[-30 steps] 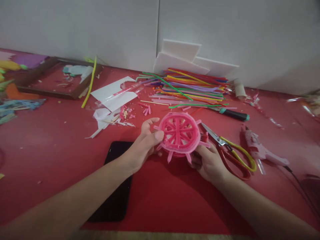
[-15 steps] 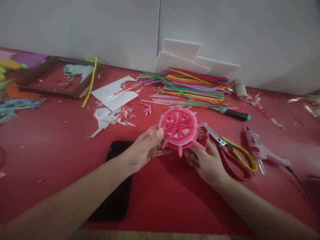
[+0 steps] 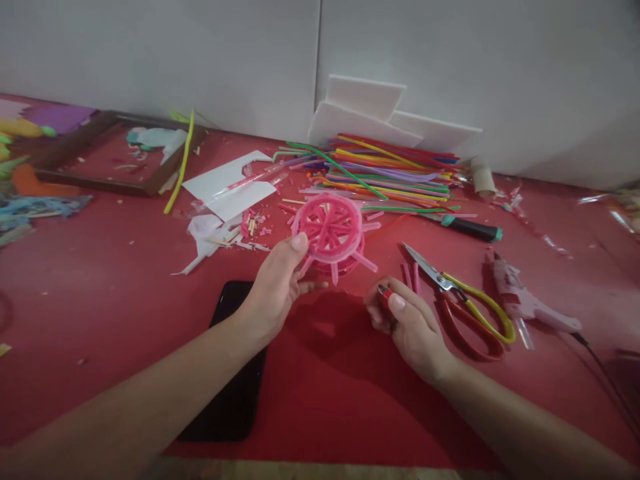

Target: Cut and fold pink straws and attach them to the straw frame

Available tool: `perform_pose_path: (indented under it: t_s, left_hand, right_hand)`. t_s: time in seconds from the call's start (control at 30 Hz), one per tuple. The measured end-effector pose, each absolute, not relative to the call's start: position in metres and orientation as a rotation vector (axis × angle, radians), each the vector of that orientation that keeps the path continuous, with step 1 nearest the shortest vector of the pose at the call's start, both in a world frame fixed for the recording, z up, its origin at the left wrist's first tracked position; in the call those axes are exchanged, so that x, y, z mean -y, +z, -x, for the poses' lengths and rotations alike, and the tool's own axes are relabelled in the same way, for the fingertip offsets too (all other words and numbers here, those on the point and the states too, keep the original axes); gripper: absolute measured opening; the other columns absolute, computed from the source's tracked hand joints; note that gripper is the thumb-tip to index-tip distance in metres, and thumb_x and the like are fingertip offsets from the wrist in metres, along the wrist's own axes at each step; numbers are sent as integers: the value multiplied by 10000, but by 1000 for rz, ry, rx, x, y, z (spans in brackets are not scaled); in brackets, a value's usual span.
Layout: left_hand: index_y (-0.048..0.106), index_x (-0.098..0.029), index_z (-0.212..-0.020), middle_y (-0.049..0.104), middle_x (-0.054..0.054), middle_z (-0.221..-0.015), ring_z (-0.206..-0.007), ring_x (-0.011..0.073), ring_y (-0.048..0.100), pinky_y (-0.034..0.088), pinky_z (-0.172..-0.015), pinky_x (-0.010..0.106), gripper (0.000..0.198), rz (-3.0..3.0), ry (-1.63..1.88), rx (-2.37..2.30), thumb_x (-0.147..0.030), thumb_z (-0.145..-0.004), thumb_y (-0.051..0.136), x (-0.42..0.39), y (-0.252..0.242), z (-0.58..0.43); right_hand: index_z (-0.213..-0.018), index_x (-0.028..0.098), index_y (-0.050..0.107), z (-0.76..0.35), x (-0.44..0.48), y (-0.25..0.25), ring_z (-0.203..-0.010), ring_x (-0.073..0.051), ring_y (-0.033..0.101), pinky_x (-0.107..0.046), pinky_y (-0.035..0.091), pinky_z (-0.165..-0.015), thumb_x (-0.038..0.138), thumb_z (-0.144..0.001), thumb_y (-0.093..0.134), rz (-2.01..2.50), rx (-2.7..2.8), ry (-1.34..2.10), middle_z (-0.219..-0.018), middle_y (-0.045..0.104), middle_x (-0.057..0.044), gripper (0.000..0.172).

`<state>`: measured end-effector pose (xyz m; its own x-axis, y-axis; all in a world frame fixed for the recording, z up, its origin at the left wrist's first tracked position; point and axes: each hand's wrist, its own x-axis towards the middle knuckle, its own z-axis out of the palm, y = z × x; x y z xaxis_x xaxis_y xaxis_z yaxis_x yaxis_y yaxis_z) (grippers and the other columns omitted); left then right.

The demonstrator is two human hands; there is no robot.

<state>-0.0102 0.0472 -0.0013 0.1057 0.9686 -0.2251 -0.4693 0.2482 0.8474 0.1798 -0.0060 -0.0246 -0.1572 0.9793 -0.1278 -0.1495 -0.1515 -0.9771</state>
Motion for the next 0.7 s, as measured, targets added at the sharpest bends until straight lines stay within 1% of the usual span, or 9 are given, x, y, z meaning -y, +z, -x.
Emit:
perform_pose_path:
  t_s: [0.13, 0.23, 0.37, 0.57, 0.7]
  left_hand:
    - [639, -201, -942, 709, 70, -996, -1026, 284, 664, 595, -677, 325, 436, -731, 1128, -942, -599, -769, 678, -45, -8, 11]
    - [660, -208, -1009, 719, 74, -1036, -999, 285, 680, 590, -675, 336, 453, -741, 1102, -934, -602, -784, 659, -44, -11, 12]
    - [664, -213, -1064, 727, 82, -1026, -953, 275, 696, 577, -653, 327, 468, -754, 1080, -925, -601, -805, 636, -45, -15, 13]
    - [660, -224, -1052, 732, 57, -955, -762, 223, 713, 560, -633, 326, 467, -741, 1063, -939, -613, -796, 642, -44, -19, 15]
    - [655, -236, -1067, 732, 43, -973, -777, 210, 712, 555, -634, 301, 458, -694, 1043, -901, -613, -807, 632, -45, -20, 16]
  right_hand:
    - [-708, 183, 590, -181, 4, -25, -521, -104, 312, -259, 223, -494, 533, -819, 594, 1137, 1113, 1501, -564, 385, 45, 367]
    - [-671, 184, 578, -183, 3, -26, -504, -104, 311, -265, 211, -490, 477, -796, 571, 1147, 1081, 1521, -551, 398, 40, 318]
    - [-675, 190, 578, -183, 3, -26, -521, -116, 313, -270, 221, -499, 414, -789, 548, 1149, 1085, 1507, -559, 396, 34, 253]
    - [-706, 191, 586, -183, 4, -26, -556, -125, 324, -270, 237, -513, 404, -814, 539, 1132, 1138, 1503, -590, 402, 28, 244]
    - [-713, 195, 577, -183, 4, -27, -532, -117, 303, -264, 219, -498, 413, -826, 526, 1136, 1123, 1511, -571, 381, 41, 251]
